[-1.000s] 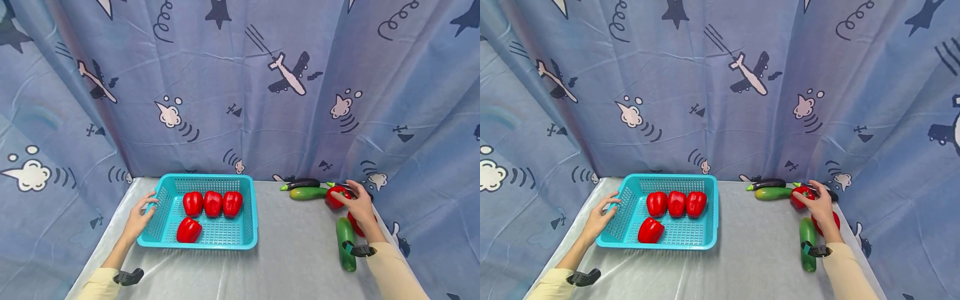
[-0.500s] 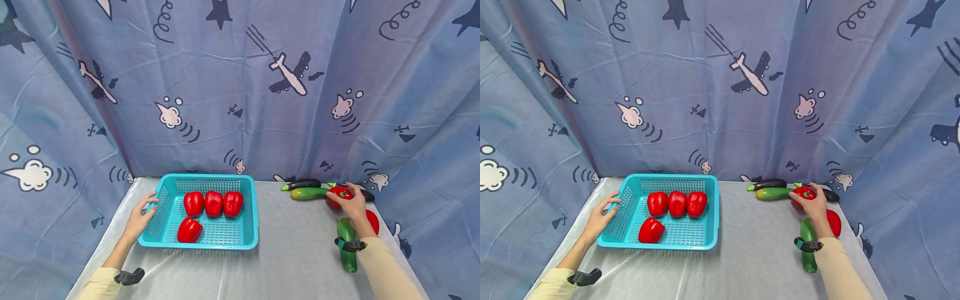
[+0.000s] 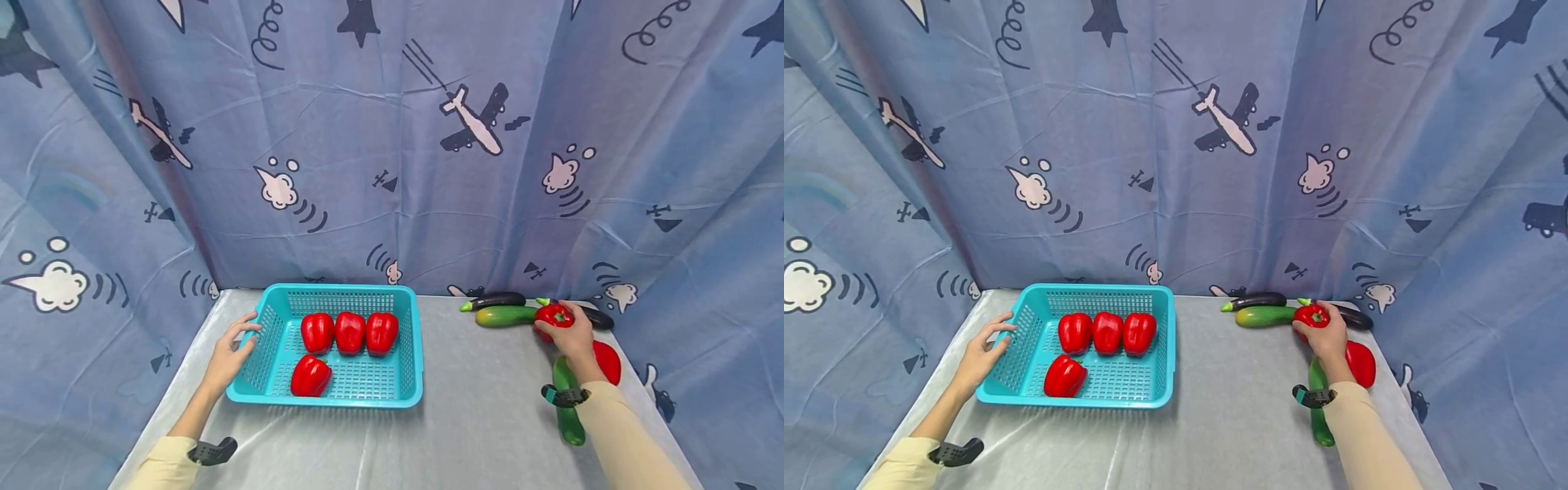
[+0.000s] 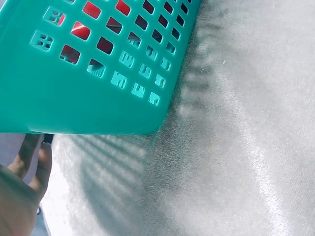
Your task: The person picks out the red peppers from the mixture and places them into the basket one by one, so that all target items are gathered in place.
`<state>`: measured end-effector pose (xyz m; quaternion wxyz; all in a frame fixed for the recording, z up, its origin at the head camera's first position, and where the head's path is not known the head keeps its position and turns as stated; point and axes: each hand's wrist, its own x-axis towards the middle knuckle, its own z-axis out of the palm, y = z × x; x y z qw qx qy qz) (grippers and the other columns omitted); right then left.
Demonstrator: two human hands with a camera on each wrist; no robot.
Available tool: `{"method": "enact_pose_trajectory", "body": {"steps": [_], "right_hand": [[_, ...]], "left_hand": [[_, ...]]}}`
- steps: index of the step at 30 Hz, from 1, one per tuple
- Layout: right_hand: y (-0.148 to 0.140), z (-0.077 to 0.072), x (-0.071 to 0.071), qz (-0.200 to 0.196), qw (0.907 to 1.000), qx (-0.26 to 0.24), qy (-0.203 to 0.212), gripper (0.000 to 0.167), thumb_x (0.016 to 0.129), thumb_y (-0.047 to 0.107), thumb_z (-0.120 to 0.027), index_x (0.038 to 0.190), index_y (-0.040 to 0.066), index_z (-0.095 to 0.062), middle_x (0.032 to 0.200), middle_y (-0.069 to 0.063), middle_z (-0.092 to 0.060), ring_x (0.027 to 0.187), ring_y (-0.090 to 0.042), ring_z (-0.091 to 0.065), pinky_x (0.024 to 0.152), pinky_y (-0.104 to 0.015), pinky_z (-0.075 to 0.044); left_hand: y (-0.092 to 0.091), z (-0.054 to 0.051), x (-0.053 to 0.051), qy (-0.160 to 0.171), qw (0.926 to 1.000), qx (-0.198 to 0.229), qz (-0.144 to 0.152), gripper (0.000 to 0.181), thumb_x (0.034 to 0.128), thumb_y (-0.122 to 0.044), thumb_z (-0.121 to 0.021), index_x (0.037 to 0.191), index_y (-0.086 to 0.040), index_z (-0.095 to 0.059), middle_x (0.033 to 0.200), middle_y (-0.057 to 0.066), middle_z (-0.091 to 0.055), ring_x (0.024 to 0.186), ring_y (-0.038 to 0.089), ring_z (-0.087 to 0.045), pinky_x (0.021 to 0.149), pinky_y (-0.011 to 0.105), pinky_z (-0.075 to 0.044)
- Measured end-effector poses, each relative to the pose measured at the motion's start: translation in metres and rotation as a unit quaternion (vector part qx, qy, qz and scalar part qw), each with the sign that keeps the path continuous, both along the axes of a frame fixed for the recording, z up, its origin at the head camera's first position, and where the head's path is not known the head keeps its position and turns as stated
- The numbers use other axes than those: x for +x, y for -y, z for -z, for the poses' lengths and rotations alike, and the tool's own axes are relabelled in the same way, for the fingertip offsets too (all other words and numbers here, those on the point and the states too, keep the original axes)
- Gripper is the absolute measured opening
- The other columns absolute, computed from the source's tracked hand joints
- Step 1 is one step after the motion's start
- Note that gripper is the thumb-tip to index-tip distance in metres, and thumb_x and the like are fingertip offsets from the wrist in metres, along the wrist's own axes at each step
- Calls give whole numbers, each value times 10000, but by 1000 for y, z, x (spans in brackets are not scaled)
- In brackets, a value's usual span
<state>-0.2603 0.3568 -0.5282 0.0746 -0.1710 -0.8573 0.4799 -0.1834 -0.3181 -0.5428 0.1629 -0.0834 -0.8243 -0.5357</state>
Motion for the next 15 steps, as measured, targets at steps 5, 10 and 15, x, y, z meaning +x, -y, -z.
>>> {"method": "enact_pose_trajectory", "body": {"steps": [5, 10, 15], "right_hand": [[-1, -1, 1, 122, 9999, 54, 62, 794, 933, 172, -750, 1575, 41, -300, 1572, -299, -272, 1412, -514, -263, 1044, -643, -367], [0, -6, 4, 76, 9998, 126, -125, 776, 939, 204, -746, 1574, 58, -324, 1567, -278, -300, 1404, -498, -286, 1018, -639, -402], [3, -15, 9, -162, 9986, 294, -420, 750, 953, 270, -735, 1567, 69, -355, 1556, -273, -327, 1382, -498, -315, 992, -645, -425]], "left_hand": [[-4, -3, 0, -94, 10000, 23, -12, 225, 970, 123, -553, 1184, 133, -619, 1468, 309, -440, 1313, 481, -415, 839, 105, -427], [-7, -5, 1, -69, 10000, 29, -54, 226, 967, 132, -545, 1182, 145, -614, 1464, 315, -440, 1295, 478, -424, 835, 121, -440], [-2, 1, -1, -82, 10000, 18, -25, 225, 981, 106, -557, 1195, 116, -624, 1482, 275, -445, 1307, 438, -436, 841, 143, -447]]}}
